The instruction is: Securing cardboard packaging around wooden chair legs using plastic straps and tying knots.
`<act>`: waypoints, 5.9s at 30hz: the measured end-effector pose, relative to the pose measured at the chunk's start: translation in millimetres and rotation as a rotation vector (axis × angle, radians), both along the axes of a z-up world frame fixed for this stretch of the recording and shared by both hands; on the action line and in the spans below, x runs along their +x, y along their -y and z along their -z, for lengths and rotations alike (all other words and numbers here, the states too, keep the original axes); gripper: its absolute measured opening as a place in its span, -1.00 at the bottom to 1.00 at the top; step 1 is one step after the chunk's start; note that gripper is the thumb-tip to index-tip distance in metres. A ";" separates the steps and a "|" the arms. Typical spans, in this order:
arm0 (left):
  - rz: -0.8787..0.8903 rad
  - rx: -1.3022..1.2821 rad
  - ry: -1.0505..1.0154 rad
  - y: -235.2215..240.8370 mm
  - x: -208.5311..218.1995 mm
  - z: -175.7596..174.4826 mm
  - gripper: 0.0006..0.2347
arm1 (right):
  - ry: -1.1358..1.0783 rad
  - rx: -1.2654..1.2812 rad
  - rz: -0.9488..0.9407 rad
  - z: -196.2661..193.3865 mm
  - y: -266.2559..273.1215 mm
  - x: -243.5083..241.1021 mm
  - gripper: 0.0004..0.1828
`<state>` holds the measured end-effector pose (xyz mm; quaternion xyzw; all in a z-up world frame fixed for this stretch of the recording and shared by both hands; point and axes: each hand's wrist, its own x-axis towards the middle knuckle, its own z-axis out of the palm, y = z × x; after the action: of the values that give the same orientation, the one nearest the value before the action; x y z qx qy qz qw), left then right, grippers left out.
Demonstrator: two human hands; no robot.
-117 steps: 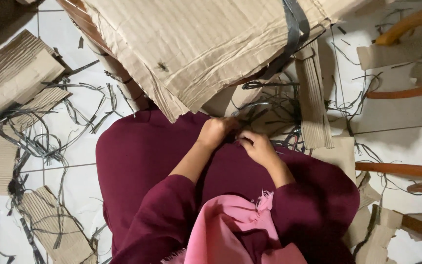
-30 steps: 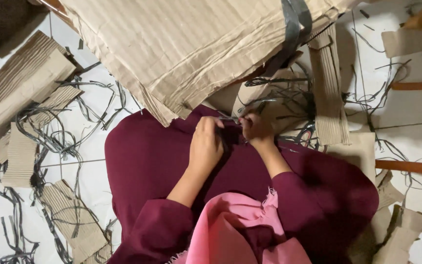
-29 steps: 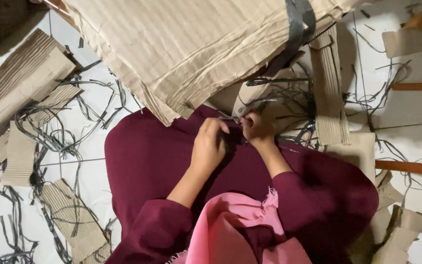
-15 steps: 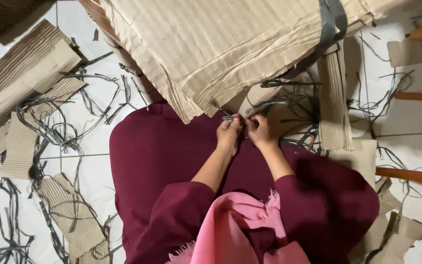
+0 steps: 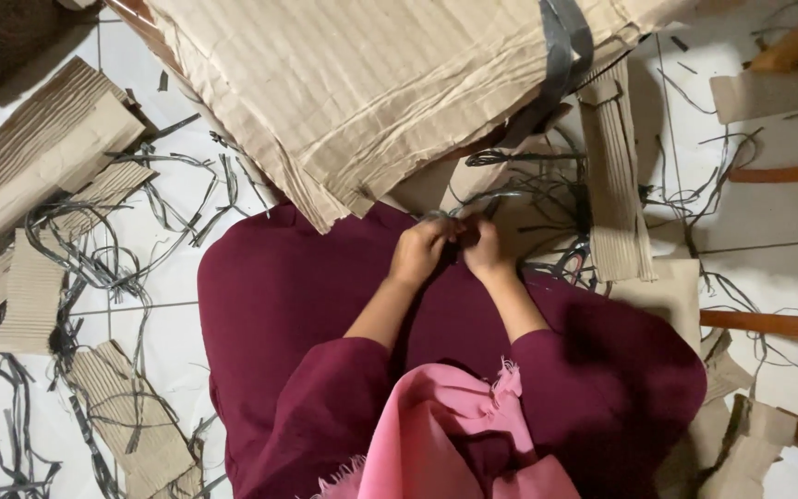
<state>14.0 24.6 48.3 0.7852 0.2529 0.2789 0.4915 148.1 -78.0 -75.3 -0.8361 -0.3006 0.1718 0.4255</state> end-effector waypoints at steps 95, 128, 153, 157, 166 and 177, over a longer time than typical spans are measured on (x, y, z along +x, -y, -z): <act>-0.257 -0.482 -0.253 7.7 -6.5 42.0 -0.93 | -0.872 0.202 0.352 -97.4 -0.2 -46.6 -0.88; -0.040 -0.103 0.018 7.3 1.0 -97.7 -0.41 | -0.102 -0.068 -0.145 -44.6 -25.5 19.3 -0.57; -0.216 -0.423 0.129 -66.0 -20.6 -112.7 -0.59 | 0.050 -0.087 -0.425 -69.3 -123.9 -65.4 -0.74; -0.227 -0.432 0.086 -75.8 -19.4 -116.5 -0.54 | 0.062 -0.094 -0.448 -82.9 -117.8 -66.0 -0.76; -0.275 -0.341 0.077 -105.8 -40.4 -125.8 -0.57 | 0.037 -0.132 -0.565 -118.6 -144.0 -100.2 -0.81; -0.550 -0.203 0.032 -175.2 -81.5 -86.3 -0.49 | 0.067 -0.194 -0.634 -161.1 -208.9 -152.0 -0.82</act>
<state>-67.5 199.8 134.6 0.6294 0.4751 0.3876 0.4773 -3.9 130.9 85.8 -0.7427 -0.5420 0.2957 0.2591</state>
